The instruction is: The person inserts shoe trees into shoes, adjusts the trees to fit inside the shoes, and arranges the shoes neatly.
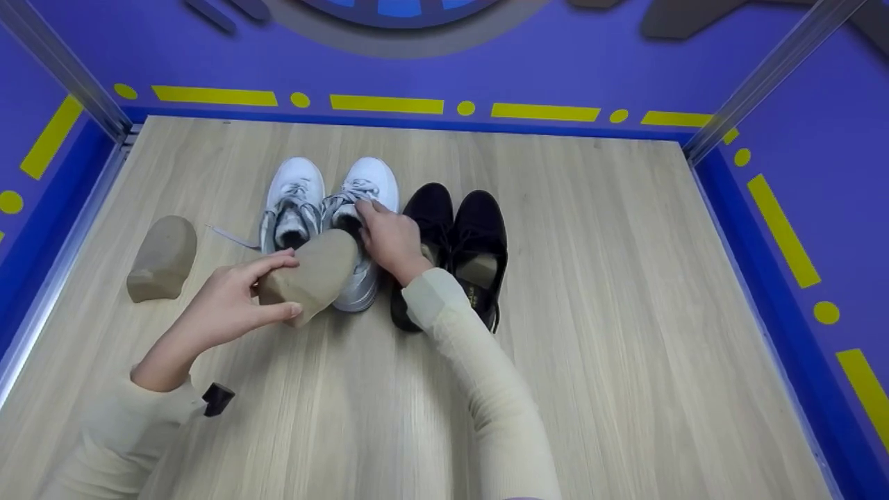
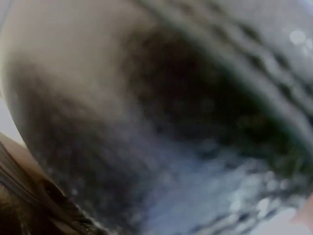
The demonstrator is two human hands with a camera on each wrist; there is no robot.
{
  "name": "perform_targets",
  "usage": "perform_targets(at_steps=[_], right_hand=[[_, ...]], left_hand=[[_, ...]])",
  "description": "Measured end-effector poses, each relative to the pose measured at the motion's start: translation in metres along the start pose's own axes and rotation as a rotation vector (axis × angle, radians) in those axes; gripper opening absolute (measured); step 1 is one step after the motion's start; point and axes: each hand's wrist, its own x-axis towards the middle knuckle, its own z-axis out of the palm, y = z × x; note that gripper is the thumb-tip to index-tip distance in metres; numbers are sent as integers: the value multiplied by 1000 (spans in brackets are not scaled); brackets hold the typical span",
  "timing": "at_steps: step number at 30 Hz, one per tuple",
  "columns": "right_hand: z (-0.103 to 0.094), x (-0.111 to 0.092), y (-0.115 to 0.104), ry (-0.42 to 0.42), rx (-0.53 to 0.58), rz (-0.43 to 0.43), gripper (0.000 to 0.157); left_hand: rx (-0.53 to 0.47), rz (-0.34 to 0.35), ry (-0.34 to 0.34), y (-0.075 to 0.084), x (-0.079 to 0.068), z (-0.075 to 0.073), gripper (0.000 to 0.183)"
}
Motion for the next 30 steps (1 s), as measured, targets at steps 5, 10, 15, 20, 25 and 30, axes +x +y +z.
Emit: perform_targets(at_steps=[5, 10, 15, 20, 25, 30], right_hand=[[-2, 1, 0, -6, -13, 2, 39], [-5, 3, 0, -37, -29, -7, 40], [-7, 4, 1, -72, -25, -13, 42], [-8, 5, 1, -94, -21, -14, 43], [-9, 5, 1, -101, -10, -8, 44], [-10, 5, 0, -118, 4, -18, 44]], left_hand=[[5, 0, -9, 3, 5, 1, 57], [12, -12, -31, 5, 13, 2, 57], [17, -29, -50, 6, 19, 0, 57], [50, -43, -66, 7, 24, -1, 57], [71, -47, -94, 9, 29, -3, 58], [121, -43, -116, 13, 32, -4, 57]])
